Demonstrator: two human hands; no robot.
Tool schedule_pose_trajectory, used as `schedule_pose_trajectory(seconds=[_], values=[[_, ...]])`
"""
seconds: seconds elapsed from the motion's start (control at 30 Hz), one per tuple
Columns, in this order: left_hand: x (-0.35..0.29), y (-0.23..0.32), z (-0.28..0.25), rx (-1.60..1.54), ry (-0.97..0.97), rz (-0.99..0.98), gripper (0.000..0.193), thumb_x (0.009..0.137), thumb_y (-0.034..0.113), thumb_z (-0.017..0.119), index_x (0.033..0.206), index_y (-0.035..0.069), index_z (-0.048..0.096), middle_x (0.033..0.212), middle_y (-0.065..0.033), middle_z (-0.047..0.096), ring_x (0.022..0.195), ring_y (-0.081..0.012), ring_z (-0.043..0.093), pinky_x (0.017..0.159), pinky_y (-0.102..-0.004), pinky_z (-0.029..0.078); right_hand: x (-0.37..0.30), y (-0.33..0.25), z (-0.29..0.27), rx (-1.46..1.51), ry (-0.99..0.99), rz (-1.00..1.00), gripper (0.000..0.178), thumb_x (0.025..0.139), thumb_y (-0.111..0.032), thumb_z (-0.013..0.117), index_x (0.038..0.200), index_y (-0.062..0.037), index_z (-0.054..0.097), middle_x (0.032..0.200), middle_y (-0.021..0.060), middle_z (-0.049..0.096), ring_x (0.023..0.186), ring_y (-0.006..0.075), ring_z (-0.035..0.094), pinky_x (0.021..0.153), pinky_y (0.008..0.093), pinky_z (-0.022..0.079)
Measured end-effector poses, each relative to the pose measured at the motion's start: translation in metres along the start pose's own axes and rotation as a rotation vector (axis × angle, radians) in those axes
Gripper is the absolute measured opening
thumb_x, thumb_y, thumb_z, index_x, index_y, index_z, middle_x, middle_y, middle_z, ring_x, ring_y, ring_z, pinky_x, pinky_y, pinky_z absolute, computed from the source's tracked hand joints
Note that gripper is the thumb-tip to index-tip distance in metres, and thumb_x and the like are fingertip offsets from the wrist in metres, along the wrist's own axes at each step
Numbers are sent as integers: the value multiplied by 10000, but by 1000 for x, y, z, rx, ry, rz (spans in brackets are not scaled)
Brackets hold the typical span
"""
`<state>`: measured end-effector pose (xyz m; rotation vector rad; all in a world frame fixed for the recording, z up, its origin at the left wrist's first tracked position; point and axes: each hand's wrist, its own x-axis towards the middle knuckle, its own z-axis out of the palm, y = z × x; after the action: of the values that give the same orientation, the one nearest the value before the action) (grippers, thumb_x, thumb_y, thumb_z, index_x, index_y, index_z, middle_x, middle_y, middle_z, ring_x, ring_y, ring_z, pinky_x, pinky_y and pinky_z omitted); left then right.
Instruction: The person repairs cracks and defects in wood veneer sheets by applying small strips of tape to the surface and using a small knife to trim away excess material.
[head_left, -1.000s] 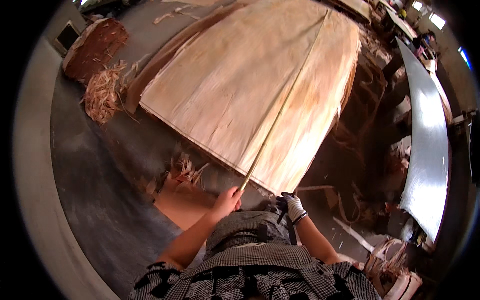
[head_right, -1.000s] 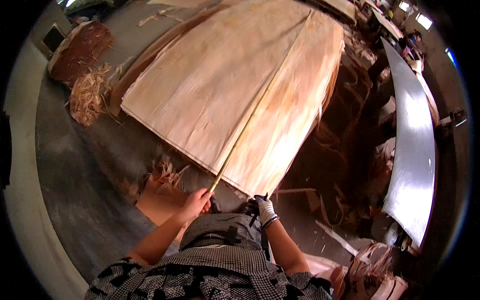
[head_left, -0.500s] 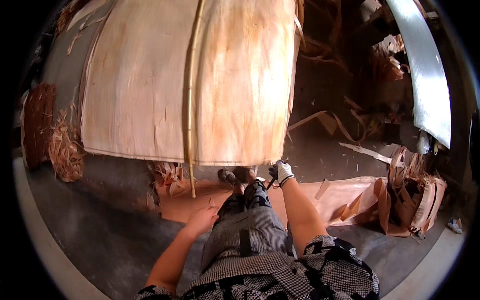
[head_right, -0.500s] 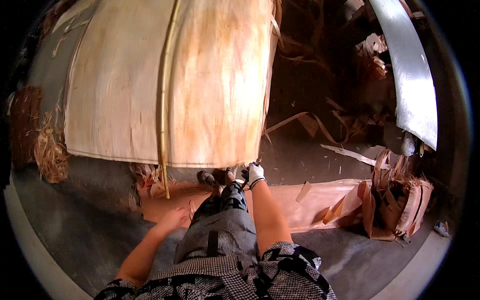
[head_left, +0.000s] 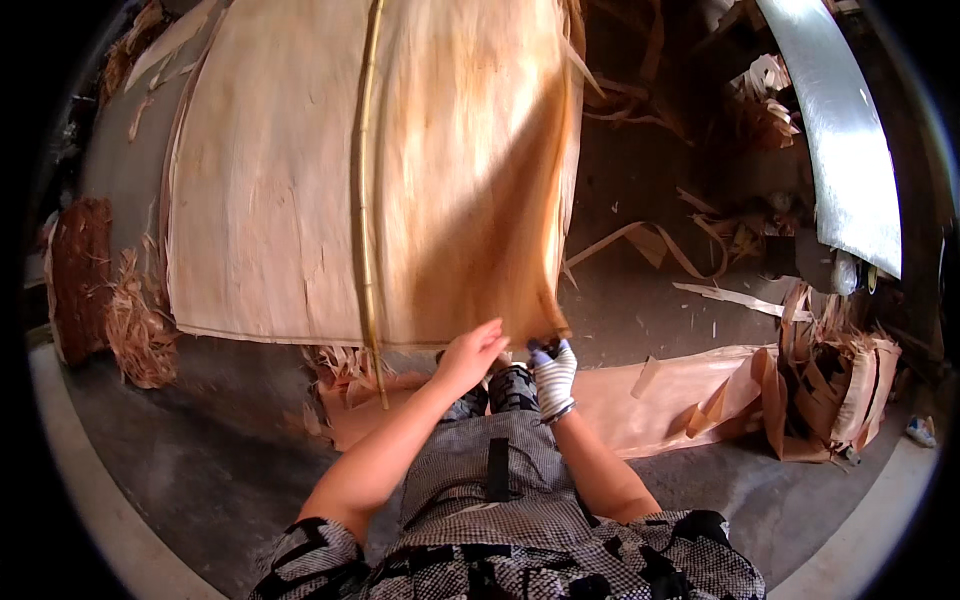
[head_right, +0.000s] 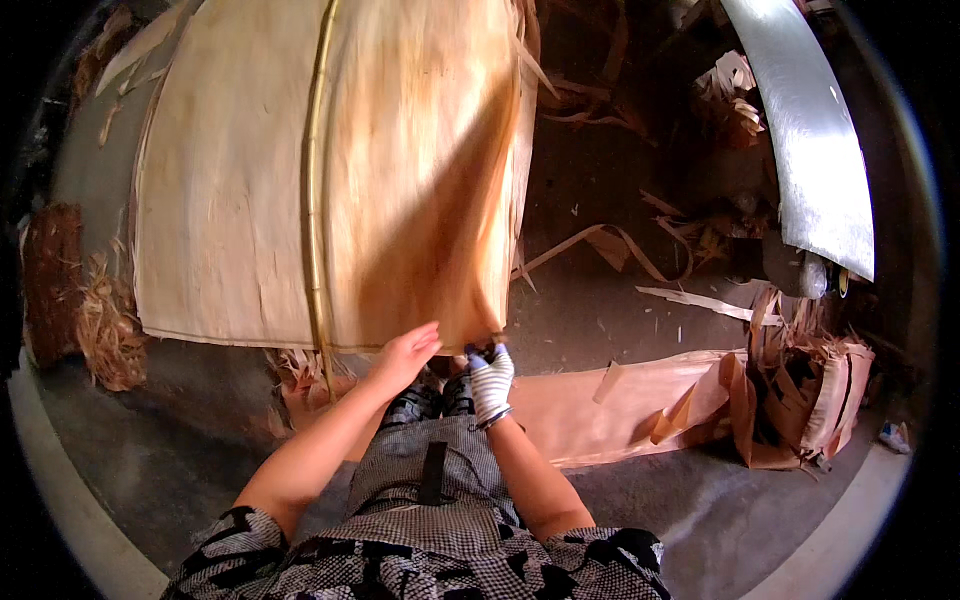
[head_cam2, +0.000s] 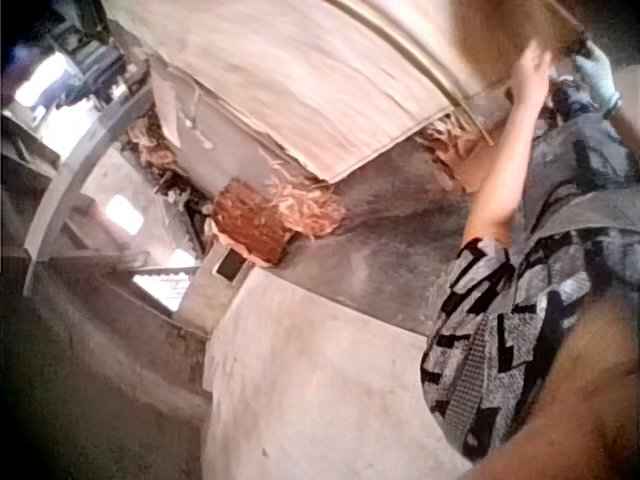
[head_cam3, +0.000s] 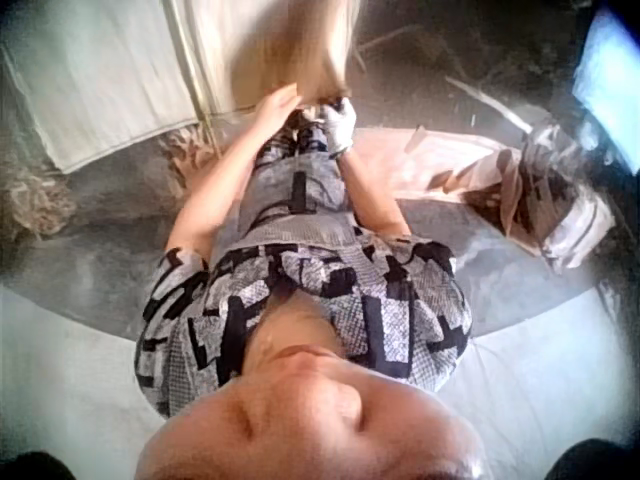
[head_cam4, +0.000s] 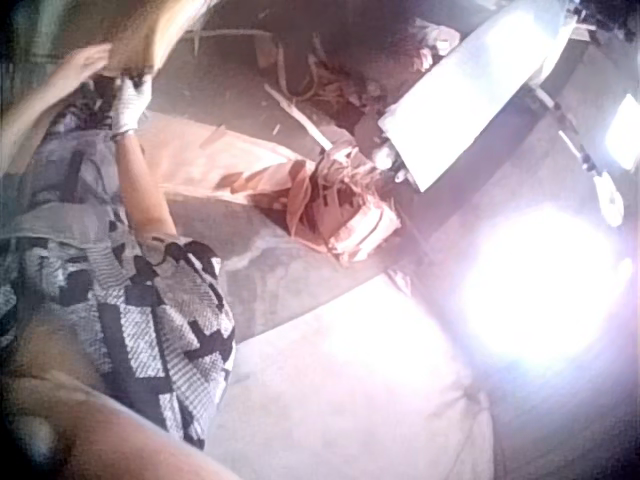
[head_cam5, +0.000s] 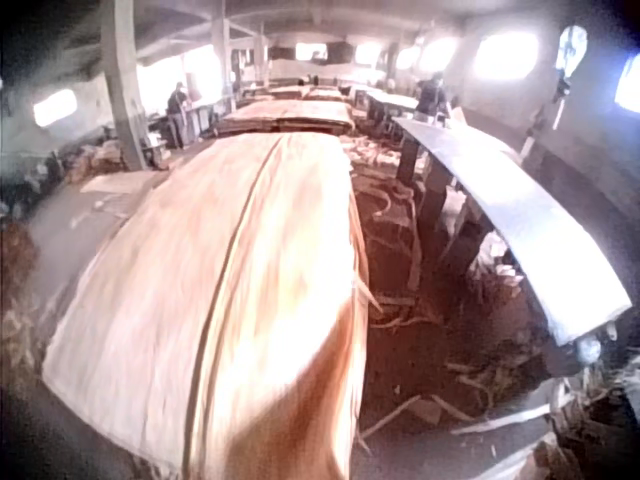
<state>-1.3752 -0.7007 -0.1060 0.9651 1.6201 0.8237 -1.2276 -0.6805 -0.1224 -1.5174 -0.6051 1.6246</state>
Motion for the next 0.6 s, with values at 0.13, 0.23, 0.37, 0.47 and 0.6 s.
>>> schedule_pose_trajectory(seconds=[0.13, 0.23, 0.37, 0.47, 0.6], values=[[37, 47, 19, 151, -44, -266, 345, 807, 312, 606, 821, -31, 570, 688, -118, 600, 612, -178, 567, 581, -310, 444, -18, -5, 4, -86, -175, 39, 190, 788, 8, 590, 975, 4, 559, 827, 18, 586, 745, 88, 534, 670, 226, 459], [39, 17, 14, -64, -30, -270, 266, 821, 230, 570, 742, -24, 569, 643, -68, 584, 587, -106, 544, 510, -284, 419, -27, -24, 16, -11, -164, 137, 181, 806, -96, 623, 956, -3, 583, 791, 4, 594, 656, 66, 505, 594, 206, 428], [43, 22, -2, 187, -75, -308, 267, 868, 215, 482, 754, -9, 572, 628, -17, 558, 579, -77, 511, 497, -240, 396, -17, -35, 8, 51, 149, 184, 145, 788, -161, 647, 731, -66, 553, 626, -20, 532, 478, 71, 436, 453, 214, 368], [42, 1, -26, -3, -53, -246, 278, 884, 215, 448, 759, -2, 568, 632, -8, 546, 555, -80, 477, 504, -248, 386, 1, -30, -31, 59, 368, 123, 188, 800, -240, 601, 721, -80, 542, 559, -14, 502, 430, 93, 424, 402, 237, 357], [50, -23, -80, -2, -56, -101, 218, 886, 169, 459, 810, 17, 594, 644, 11, 549, 556, -81, 480, 501, -260, 395, 19, 38, -91, -88, 470, 245, 152, 818, -195, 502, 751, -63, 537, 563, 26, 516, 406, 124, 440, 379, 260, 374]])
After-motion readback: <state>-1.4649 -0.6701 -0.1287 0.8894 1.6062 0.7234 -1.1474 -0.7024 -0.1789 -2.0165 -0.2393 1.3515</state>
